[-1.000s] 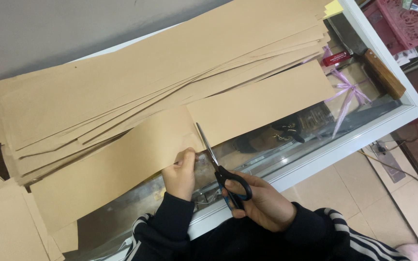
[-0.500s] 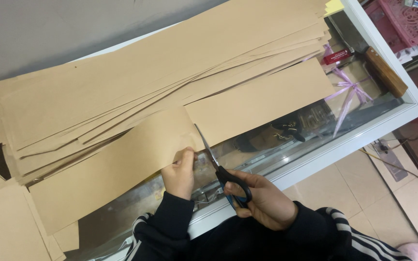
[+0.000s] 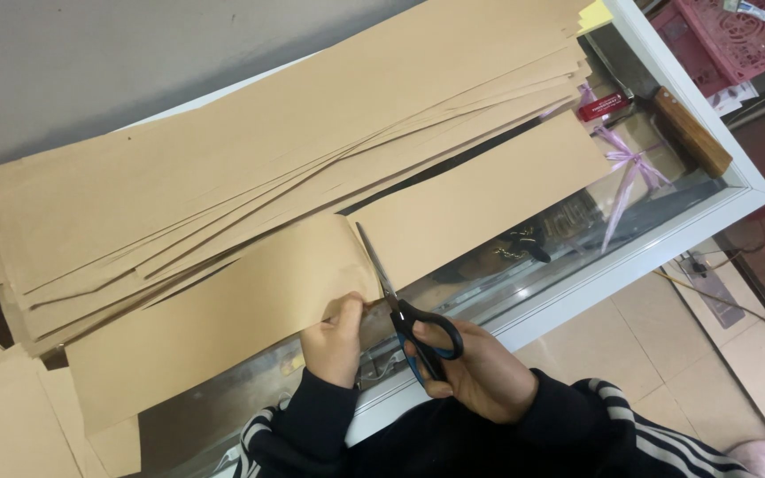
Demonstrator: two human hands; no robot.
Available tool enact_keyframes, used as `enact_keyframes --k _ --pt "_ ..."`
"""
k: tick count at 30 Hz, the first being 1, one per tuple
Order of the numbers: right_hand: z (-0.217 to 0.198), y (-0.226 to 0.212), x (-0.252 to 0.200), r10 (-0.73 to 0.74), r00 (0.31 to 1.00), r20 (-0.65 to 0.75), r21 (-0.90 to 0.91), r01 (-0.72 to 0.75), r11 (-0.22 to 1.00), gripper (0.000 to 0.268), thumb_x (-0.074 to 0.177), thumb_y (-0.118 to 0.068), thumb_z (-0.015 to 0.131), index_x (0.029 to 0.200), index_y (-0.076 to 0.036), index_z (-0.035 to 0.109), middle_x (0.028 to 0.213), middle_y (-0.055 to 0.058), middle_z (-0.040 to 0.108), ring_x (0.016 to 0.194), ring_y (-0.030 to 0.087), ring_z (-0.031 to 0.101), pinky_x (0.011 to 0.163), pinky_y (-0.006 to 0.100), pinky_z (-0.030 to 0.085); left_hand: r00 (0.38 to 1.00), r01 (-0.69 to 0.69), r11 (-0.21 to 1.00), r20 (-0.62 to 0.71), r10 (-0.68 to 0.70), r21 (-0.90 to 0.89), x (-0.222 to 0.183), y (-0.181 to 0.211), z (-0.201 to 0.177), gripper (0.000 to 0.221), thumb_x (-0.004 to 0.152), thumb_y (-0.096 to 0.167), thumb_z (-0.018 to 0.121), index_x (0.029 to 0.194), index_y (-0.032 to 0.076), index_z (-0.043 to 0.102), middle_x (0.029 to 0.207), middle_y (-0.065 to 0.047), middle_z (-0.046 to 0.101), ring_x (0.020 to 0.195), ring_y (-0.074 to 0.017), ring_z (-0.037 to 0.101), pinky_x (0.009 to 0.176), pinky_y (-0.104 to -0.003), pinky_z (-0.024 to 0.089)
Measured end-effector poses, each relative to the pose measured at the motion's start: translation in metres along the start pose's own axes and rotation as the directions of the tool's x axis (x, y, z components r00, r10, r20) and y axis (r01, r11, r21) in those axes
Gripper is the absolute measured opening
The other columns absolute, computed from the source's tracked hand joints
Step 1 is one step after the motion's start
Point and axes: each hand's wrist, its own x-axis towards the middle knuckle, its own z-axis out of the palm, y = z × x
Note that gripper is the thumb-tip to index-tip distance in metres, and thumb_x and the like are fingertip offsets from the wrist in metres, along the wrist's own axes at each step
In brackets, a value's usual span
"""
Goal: Cutting brown paper into strips using scissors and singeing the edges with a lighter
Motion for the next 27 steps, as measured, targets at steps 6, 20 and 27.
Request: enact_keyframes --k 6,20,27 --pt "-0.003 0.001 0.003 -0.001 0.999 0.034 0.021 0.001 1.0 0.041 0.091 -0.017 0.075 0.124 0.004 0.065 0.09 0.015 0.059 0.062 0.018 0.048 0.043 0.024 0.032 0.999 0.009 0.998 -0.032 -0.011 -0.065 -0.006 0.02 0.0 0.039 0.084 0.017 0.073 0.053 0.019 0.049 0.056 0.008 0.041 0.055 -0.0074 0.045 0.058 -0.029 0.038" --pt "-0.006 0.0 0.005 -0.027 0.999 0.047 0.04 0.025 0.999 0.05 0.089 -0.014 0.076 0.134 0.006 0.066 0.09 0.015 0.059 0.061 0.018 0.05 0.041 0.022 0.034 0.996 0.035 0.995 -0.08 -0.042 -0.091 -0.004 0.018 0.001 0.049 0.082 0.014 0.074 0.055 0.023 0.034 0.057 0.009 0.034 0.052 -0.007 0.039 0.053 -0.03 0.034" --pt "-0.009 0.0 0.008 -0.041 0.999 0.028 0.015 0.041 0.999 0.043 0.091 -0.015 0.075 0.128 0.005 0.067 0.089 0.015 0.059 0.061 0.017 0.046 0.043 0.024 0.029 0.997 -0.061 0.994 -0.045 0.057 -0.095 -0.005 0.014 0.002 0.041 0.083 0.01 0.069 0.054 0.02 0.041 0.059 0.008 0.043 0.058 -0.0079 0.049 0.06 -0.03 0.044"
